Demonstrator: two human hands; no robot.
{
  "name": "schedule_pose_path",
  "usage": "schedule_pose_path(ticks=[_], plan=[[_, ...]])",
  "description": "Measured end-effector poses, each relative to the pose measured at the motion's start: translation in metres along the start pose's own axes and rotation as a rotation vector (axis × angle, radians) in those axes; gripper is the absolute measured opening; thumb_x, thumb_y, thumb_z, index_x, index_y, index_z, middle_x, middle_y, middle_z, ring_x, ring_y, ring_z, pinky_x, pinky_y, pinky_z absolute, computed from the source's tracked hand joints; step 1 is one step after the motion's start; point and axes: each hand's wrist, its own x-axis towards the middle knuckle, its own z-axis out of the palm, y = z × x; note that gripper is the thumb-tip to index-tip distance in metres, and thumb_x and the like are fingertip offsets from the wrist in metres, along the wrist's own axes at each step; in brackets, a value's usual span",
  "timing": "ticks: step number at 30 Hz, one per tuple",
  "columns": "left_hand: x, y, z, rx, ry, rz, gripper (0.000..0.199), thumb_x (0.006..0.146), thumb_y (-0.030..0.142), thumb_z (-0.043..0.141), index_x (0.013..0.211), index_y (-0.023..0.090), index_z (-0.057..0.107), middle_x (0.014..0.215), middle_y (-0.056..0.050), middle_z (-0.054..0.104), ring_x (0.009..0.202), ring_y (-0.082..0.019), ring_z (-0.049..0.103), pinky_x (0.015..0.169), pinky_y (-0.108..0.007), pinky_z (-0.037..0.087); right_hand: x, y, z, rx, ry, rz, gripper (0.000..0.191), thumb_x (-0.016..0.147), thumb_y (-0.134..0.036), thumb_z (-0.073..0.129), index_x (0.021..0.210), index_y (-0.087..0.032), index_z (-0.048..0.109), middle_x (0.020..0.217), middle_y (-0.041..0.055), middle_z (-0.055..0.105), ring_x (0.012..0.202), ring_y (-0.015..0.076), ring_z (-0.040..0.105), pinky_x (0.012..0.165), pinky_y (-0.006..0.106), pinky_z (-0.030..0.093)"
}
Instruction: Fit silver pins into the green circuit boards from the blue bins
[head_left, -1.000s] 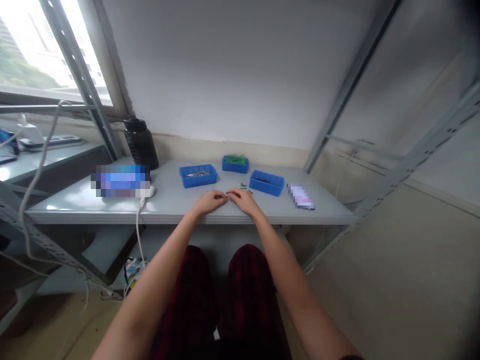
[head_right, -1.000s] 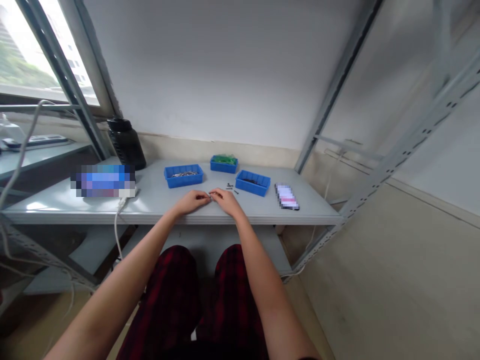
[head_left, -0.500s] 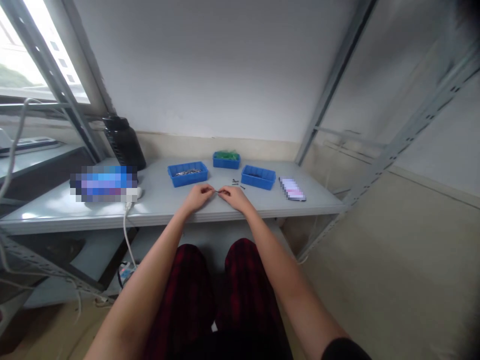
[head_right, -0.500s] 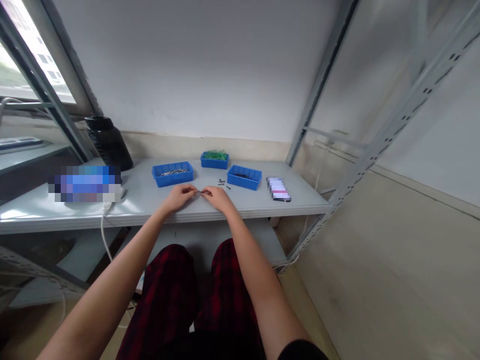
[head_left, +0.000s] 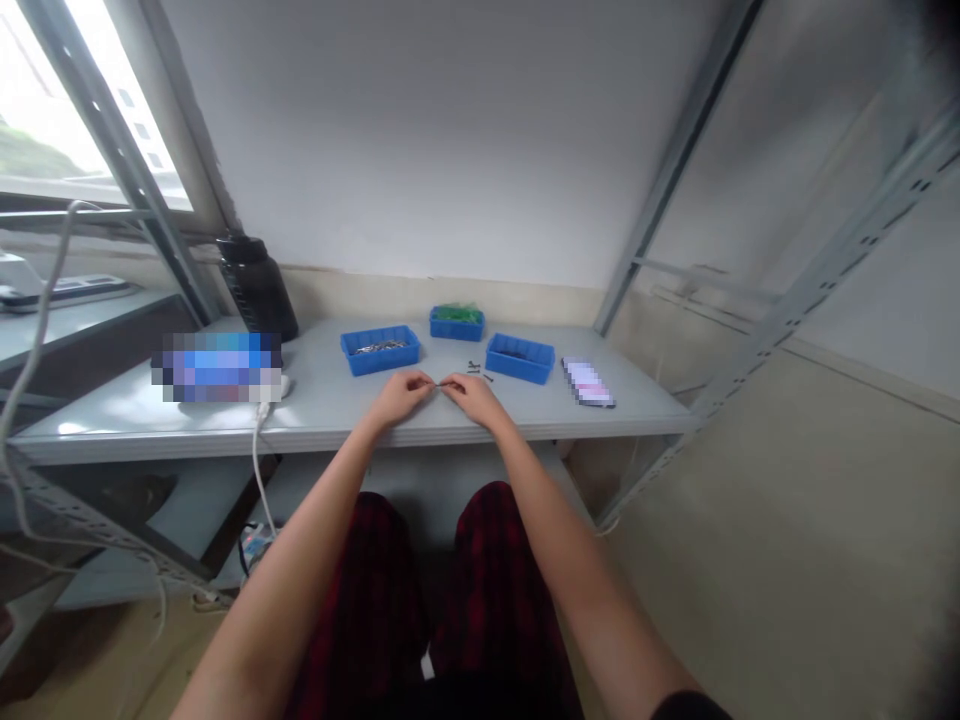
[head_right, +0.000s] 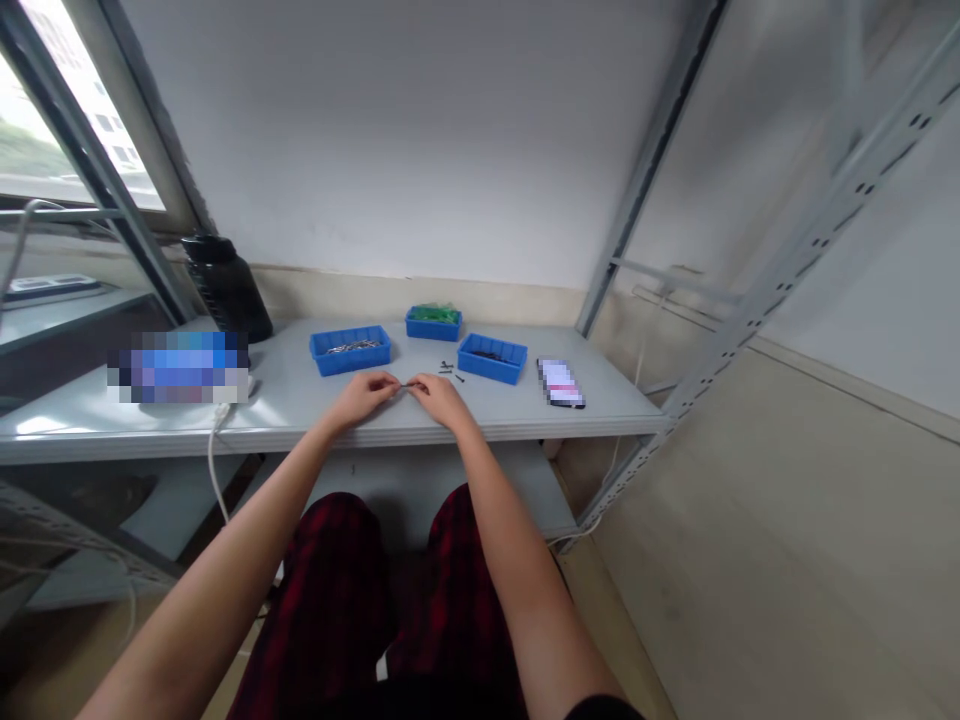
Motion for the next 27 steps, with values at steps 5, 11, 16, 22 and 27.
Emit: schedule_pose_path(ticks=[5, 11, 16, 22, 27], plan=[[-0.0005, 0.0002, 0.0011, -0.006, -0.068, -0.007, 0.031, 0.08, 0.04, 0.057, 0.087, 0.014, 0.072, 0.083, -0.007, 0.073, 0.079, -0.022, 0.063, 0.079, -0.033, 0.048, -0.0011, -0.0008, -0.0023, 0.135, 0.031, 0.055, 0.025, 0.091, -0.028, 0.055, 0.106, -0.019, 0.072, 0.081, 0.0024, 0.072, 0.077, 0.014, 0.063, 0.078, 0.026, 0.045], [-0.0007, 0.0025, 0.0016, -0.008, -0.088, -0.004, 0.033, 0.079, 0.043, 0.057, 0.085, 0.014, 0.072, 0.083, -0.007, 0.073, 0.079, -0.022, 0.063, 0.08, -0.033, 0.048, -0.0022, -0.0037, -0.0032, 0.143, 0.021, 0.013, 0.026, 0.089, -0.031, 0.057, 0.105, -0.018, 0.072, 0.08, 0.0021, 0.071, 0.074, 0.0136, 0.061, 0.076, 0.026, 0.045], [-0.0005, 0.0032, 0.0018, 0.007, -0.056, -0.019, 0.035, 0.08, 0.044, 0.055, 0.088, 0.015, 0.072, 0.089, -0.008, 0.074, 0.084, -0.024, 0.064, 0.084, -0.035, 0.047, -0.0025, -0.0049, -0.0038, 0.17, 0.05, 0.046, 0.029, 0.09, -0.035, 0.055, 0.11, -0.019, 0.07, 0.08, 0.0021, 0.07, 0.073, 0.0137, 0.06, 0.076, 0.027, 0.045], [-0.0017, 0.0055, 0.0012, 0.015, -0.047, -0.028, 0.035, 0.08, 0.044, 0.055, 0.087, 0.015, 0.072, 0.088, -0.008, 0.074, 0.083, -0.024, 0.064, 0.084, -0.034, 0.048, -0.0011, -0.0035, -0.0029, 0.15, 0.062, 0.092, 0.027, 0.09, -0.034, 0.056, 0.106, -0.018, 0.07, 0.078, 0.0022, 0.07, 0.074, 0.0141, 0.061, 0.079, 0.028, 0.046], [-0.002, 0.0062, 0.0004, 0.019, -0.033, -0.029, 0.036, 0.08, 0.045, 0.054, 0.087, 0.015, 0.072, 0.086, -0.008, 0.073, 0.083, -0.024, 0.063, 0.083, -0.035, 0.047, -0.0018, -0.0028, -0.0027, 0.128, 0.051, 0.049, 0.025, 0.089, -0.036, 0.056, 0.096, -0.018, 0.072, 0.08, 0.0026, 0.071, 0.075, 0.0146, 0.061, 0.077, 0.027, 0.045]])
